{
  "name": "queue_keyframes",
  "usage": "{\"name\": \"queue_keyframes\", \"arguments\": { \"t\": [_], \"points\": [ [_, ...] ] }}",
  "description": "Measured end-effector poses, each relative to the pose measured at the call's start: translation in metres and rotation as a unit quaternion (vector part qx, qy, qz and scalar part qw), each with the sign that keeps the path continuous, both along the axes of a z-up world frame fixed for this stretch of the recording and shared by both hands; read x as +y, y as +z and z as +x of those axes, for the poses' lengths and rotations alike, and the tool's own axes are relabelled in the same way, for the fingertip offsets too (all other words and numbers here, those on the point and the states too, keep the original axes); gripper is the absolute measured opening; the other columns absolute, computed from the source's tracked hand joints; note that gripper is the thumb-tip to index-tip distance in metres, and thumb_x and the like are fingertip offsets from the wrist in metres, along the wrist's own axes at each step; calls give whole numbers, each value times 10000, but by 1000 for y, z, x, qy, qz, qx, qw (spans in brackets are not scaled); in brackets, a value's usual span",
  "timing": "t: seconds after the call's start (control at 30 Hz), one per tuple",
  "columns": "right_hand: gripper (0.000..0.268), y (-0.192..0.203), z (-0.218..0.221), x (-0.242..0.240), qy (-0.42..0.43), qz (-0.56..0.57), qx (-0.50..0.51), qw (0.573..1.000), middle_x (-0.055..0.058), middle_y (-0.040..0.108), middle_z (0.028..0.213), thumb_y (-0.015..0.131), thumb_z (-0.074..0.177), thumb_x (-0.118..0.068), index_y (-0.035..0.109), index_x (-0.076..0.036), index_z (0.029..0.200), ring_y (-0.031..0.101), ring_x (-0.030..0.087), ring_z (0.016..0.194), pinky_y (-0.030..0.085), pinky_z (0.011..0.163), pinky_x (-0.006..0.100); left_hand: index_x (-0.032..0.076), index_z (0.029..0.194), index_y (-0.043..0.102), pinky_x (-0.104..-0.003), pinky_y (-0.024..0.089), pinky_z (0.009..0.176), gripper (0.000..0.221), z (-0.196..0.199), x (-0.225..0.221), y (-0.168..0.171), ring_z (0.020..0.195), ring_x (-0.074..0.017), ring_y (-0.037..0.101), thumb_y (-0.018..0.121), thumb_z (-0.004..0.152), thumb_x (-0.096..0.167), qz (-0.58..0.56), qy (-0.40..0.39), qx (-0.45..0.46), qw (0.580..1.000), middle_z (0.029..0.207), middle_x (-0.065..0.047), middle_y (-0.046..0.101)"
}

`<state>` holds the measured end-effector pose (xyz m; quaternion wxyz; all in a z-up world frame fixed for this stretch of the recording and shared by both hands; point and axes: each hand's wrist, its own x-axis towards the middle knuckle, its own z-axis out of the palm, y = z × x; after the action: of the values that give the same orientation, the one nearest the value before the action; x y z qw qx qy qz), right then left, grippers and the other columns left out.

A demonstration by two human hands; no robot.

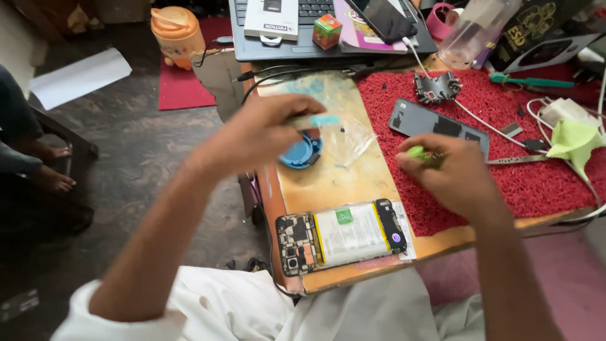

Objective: The person is repairing a disassembled smartphone by hand. They place a small black component onto the phone's internal frame and then use a green screwdriver to secure it with screws. The person works on the device while sitting on the floor.

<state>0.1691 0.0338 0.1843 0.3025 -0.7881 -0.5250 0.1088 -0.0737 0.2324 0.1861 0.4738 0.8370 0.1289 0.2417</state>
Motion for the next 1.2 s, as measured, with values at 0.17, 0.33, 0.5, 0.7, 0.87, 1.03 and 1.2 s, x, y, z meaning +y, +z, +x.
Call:
{"name": "queue_keyframes", "arguments": {
  "t": [0.17,0.33,0.5,0.7,0.87,1.03,1.2],
  "points": [
    [162,-26,-5,-1,63,103,-112,986,119,714,913,794,878,-187,767,-83,998,697,294,806,542,716,393,38,1051,746,-252,479,565,272,9,2,27,648,-65,584,624,896,225,-58,-7,133,989,789,-18,725],
    [158,-37,-6,-5,38,129,-102,986,102,711,938,791,842,-161,751,-79,971,702,288,796,555,698,396,98,932,792,-263,501,525,634,28,-12,41,580,-72,595,493,897,656,-66,-52,278,957,690,3,703],
    [152,-38,-6,-7,44,152,-79,984,91,719,960,773,835,-136,747,-87,977,718,272,819,572,709,380,85,886,794,-311,474,483,794,56,-10,43,515,-120,553,376,876,760,-63,-76,396,913,635,-39,664],
    [141,-38,-6,-7,43,160,-69,984,111,724,947,786,831,-119,752,-83,963,715,286,804,564,697,391,66,893,792,-314,501,500,831,81,-13,40,536,-131,592,410,855,803,-11,-92,435,896,657,-56,694],
    [169,-41,0,-8,60,180,-58,980,120,721,936,772,814,-59,748,-72,980,717,285,812,568,707,386,79,865,805,-337,499,537,866,98,-16,31,586,-148,645,385,834,836,106,-76,518,845,719,-28,743],
    [167,-43,1,-7,54,179,-54,981,117,729,933,772,813,-50,753,-72,977,722,277,800,570,698,382,94,851,790,-338,499,567,847,102,-19,33,608,-146,650,386,854,838,118,-74,546,826,738,-27,737],
    [181,-43,2,-8,55,176,-47,982,120,730,943,757,809,-39,758,-70,988,723,269,794,568,696,375,100,833,780,-329,493,592,797,107,-24,35,601,-142,622,434,856,818,126,-74,569,809,734,-8,734]
  ]
}}
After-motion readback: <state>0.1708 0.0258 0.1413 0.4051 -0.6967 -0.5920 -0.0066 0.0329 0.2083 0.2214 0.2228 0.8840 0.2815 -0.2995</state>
